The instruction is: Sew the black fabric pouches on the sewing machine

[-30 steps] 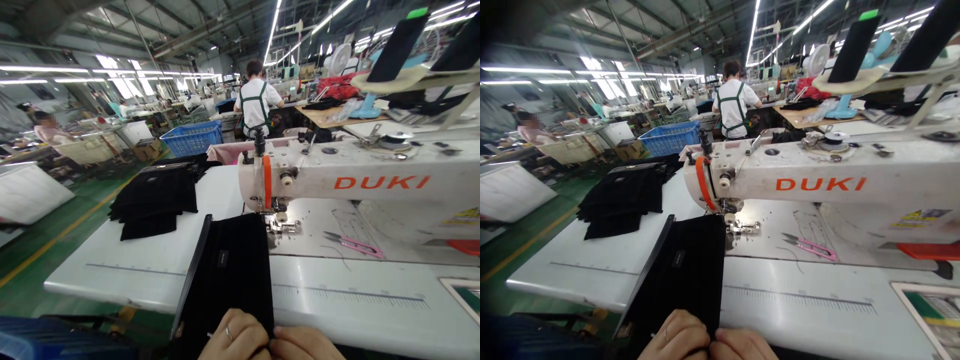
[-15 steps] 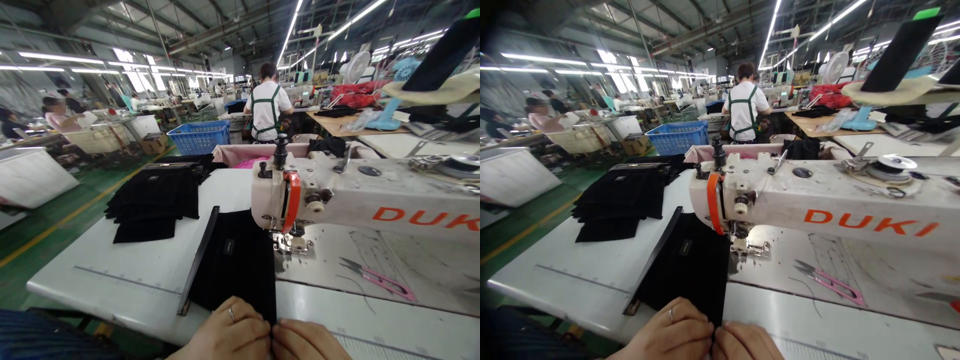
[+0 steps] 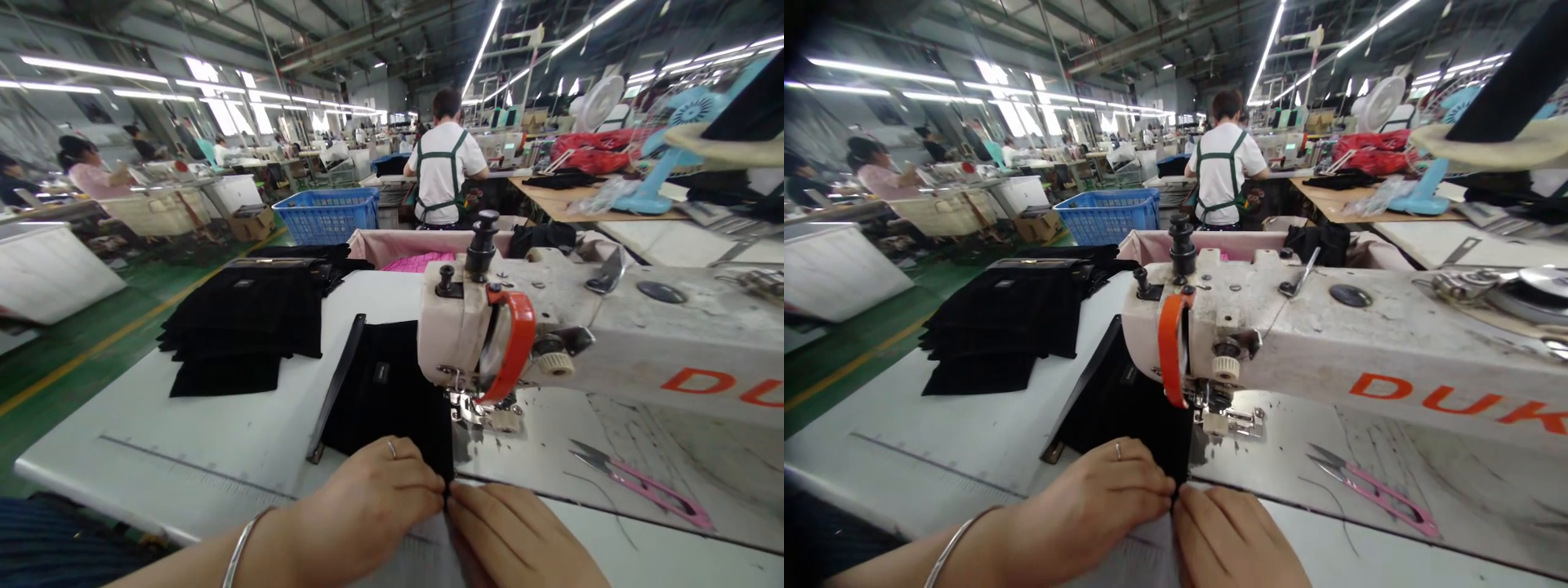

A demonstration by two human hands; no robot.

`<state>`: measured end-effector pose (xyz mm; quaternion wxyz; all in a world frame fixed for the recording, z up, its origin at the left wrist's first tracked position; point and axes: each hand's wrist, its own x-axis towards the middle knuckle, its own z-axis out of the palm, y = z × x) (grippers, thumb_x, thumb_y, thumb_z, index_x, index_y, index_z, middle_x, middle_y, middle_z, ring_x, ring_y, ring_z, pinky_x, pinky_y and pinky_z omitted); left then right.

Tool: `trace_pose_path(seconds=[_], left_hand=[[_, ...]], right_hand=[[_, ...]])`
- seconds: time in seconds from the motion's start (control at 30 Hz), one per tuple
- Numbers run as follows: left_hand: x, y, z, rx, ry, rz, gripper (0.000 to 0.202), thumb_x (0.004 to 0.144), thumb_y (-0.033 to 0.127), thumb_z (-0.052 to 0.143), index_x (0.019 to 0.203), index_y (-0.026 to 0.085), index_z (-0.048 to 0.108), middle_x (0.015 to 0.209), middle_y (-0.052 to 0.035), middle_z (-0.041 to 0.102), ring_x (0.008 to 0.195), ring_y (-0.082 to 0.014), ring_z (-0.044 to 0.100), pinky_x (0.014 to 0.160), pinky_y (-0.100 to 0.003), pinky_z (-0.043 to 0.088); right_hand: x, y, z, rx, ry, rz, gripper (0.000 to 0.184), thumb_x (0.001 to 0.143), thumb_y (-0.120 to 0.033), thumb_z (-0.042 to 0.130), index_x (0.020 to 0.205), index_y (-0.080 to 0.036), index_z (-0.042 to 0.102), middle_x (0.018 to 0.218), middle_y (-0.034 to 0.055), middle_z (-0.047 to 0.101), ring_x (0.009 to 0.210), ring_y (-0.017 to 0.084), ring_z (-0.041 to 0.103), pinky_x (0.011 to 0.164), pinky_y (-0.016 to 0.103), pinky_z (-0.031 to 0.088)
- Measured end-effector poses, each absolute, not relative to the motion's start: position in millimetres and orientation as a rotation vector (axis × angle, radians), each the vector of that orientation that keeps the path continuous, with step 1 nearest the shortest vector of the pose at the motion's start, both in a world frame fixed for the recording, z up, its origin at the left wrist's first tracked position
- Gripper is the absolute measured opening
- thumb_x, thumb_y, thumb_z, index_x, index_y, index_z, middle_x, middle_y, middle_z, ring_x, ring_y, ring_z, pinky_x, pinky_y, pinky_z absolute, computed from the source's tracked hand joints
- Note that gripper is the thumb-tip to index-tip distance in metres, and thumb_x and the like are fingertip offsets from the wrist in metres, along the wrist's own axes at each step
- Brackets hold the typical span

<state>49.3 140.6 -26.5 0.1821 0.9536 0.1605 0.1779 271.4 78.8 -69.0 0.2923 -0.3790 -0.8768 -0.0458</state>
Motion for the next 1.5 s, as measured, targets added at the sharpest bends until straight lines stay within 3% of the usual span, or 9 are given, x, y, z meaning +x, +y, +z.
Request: trace_pose_path(seconds=[0.4,0.6,0.77,0.97,1.33,1.5], left_hand=[[56.6,184.9,-34.0,2.770,0.501,0.495,0.022,0.094,0.007,0.047,0.106,0.013,0.064,0.111,-0.0047,0.070,0.105,-0.0166,0.062,0.098,-0.032,0.046],[63.6,204.7,-32.6,2.765,0.582,0.533,0.024,0.094,0.008,0.046,0.102,0.015,0.067,0.106,-0.0041,0.071,0.103,-0.0160,0.063,0.098,-0.030,0.046],[69.3,218.8,-32.4,2.784,0.660,0.548,0.022,0.092,0.008,0.050,0.093,0.018,0.070,0.095,0.0001,0.073,0.091,-0.0144,0.066,0.092,-0.027,0.049],[72.0,229.7,-41.1,2.783,0.762,0.632,0.024,0.087,0.005,0.052,0.089,0.019,0.072,0.093,-0.0013,0.073,0.094,-0.0183,0.067,0.091,-0.032,0.051],[69.6,227.9,-44.6,2.788,0.830,0.659,0.024,0.089,0.008,0.054,0.092,0.022,0.073,0.094,0.0010,0.074,0.095,-0.0159,0.067,0.091,-0.029,0.052],[69.2,231.1,-40.9,2.835,0.886,0.544,0.023,0.090,0.008,0.055,0.093,0.022,0.072,0.093,0.0004,0.073,0.093,-0.0161,0.067,0.090,-0.030,0.052]], right_hand=[[274.1,117.2,-40.7,-1.187,-2.397,0.076,0.028,0.085,-0.017,0.056,0.111,-0.019,0.064,0.101,0.0070,0.068,0.085,0.025,0.065,0.071,0.041,0.058],[276.7,129.5,-50.6,-1.317,-2.409,0.034,0.033,0.089,-0.021,0.050,0.121,-0.019,0.060,0.108,0.0104,0.067,0.088,0.027,0.066,0.075,0.044,0.056],[275.8,133.9,-56.3,-1.429,-2.366,0.022,0.037,0.092,-0.021,0.045,0.127,-0.019,0.056,0.107,0.0133,0.067,0.088,0.029,0.066,0.071,0.044,0.056],[275.5,135.4,-56.5,-1.426,-2.339,0.019,0.033,0.092,-0.020,0.044,0.121,-0.021,0.060,0.106,0.0119,0.068,0.087,0.028,0.066,0.072,0.044,0.056],[278.0,136.9,-53.6,-1.396,-2.344,0.103,0.030,0.092,-0.021,0.046,0.117,-0.021,0.063,0.100,0.0097,0.069,0.088,0.028,0.065,0.071,0.044,0.056],[285.1,137.6,-49.4,-1.317,-2.273,0.212,0.021,0.092,-0.019,0.047,0.104,-0.022,0.065,0.099,0.0071,0.066,0.091,0.024,0.062,0.077,0.040,0.053]])
